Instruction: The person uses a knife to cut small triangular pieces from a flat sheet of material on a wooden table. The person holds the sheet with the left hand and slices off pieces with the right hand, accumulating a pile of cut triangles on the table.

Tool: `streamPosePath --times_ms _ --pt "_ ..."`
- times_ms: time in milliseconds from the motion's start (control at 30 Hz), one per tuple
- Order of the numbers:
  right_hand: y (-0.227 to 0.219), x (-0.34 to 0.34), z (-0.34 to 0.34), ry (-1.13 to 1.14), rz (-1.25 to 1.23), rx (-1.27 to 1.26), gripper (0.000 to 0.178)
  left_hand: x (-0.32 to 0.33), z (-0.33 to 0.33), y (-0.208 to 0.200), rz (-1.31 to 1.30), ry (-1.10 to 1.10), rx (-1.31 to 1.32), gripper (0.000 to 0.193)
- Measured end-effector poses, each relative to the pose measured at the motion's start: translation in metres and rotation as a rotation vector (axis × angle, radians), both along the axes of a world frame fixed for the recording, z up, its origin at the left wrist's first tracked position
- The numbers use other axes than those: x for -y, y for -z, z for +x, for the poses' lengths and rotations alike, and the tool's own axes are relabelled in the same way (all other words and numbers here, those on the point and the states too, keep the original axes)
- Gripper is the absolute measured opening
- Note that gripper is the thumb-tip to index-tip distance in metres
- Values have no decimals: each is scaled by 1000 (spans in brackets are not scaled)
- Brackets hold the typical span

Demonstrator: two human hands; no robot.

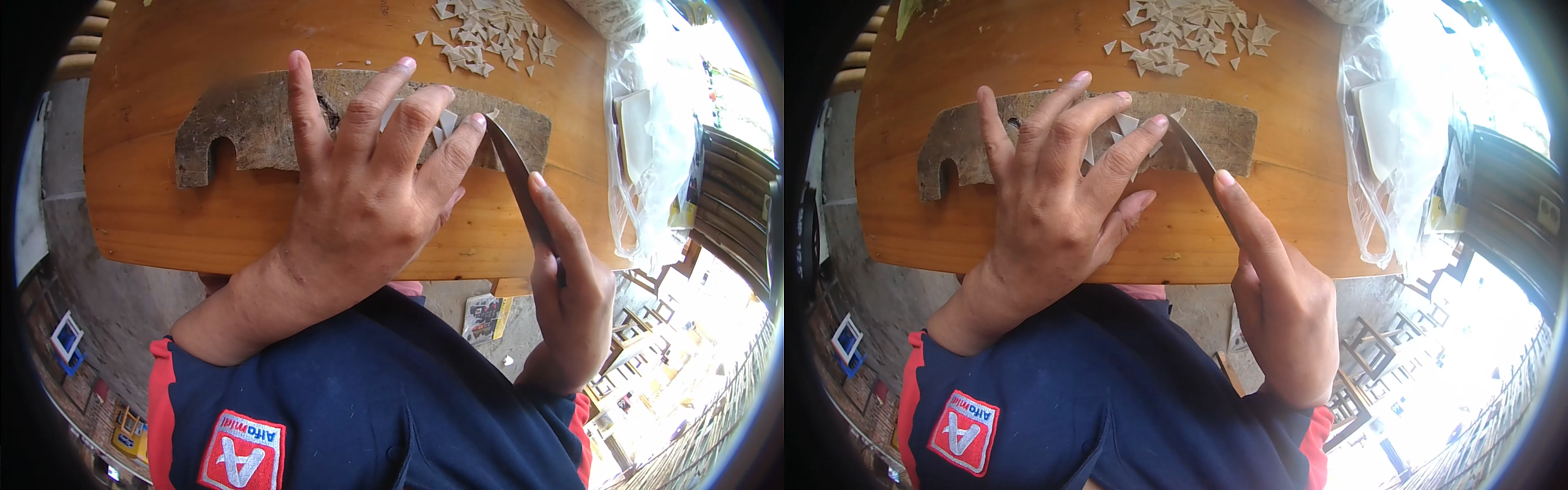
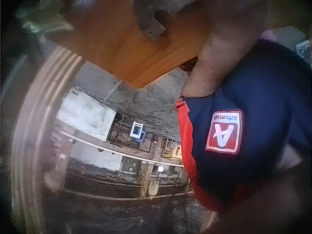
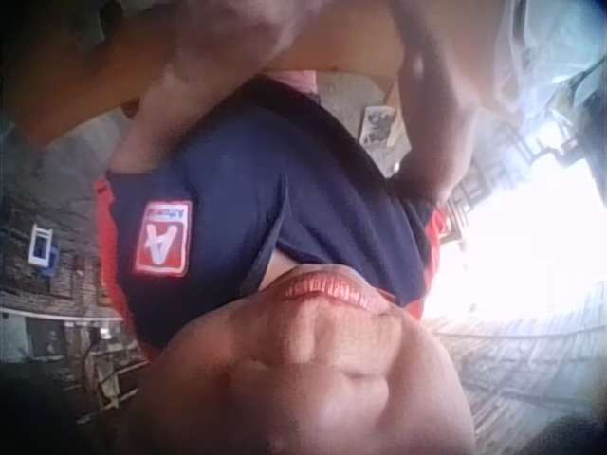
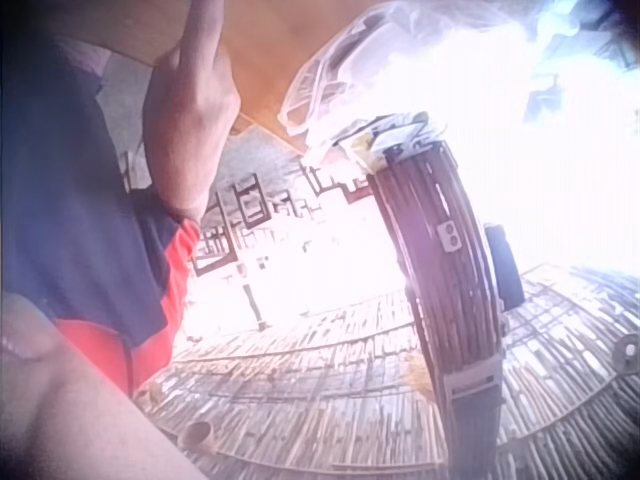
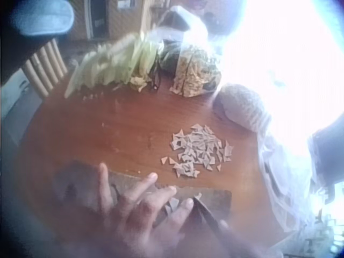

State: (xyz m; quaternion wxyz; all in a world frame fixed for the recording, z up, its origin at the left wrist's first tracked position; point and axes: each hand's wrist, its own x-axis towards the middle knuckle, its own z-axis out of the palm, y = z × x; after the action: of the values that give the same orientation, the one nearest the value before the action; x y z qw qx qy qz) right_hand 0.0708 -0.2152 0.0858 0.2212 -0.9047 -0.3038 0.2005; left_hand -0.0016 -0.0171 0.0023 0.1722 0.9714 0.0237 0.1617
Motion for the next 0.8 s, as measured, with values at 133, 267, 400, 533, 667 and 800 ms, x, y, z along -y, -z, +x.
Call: streamPosePath --times_ms 133,267,400,533,667,800 --pt "2 -4 5 -4 -12 61 58 -1 0 0 -10 1 5 57" --pt "-5 -2 7 37 0 40 57 -2 1 -4 -64 8 12 49" --pt "-10 3 6 -22 -8 -19 55 -4 1 -4 -71 9 45 39" --pt "0 8 11 -77 -24 52 54 -3 0 -1 -86 8 57 34" --pt "-2 -3 13 42 -30 49 56 -6 -1 -2 -107 3 59 30" --pt "-11 0 8 -3 -63 -11 60 -7 -1 -2 -129 -6 76 27"
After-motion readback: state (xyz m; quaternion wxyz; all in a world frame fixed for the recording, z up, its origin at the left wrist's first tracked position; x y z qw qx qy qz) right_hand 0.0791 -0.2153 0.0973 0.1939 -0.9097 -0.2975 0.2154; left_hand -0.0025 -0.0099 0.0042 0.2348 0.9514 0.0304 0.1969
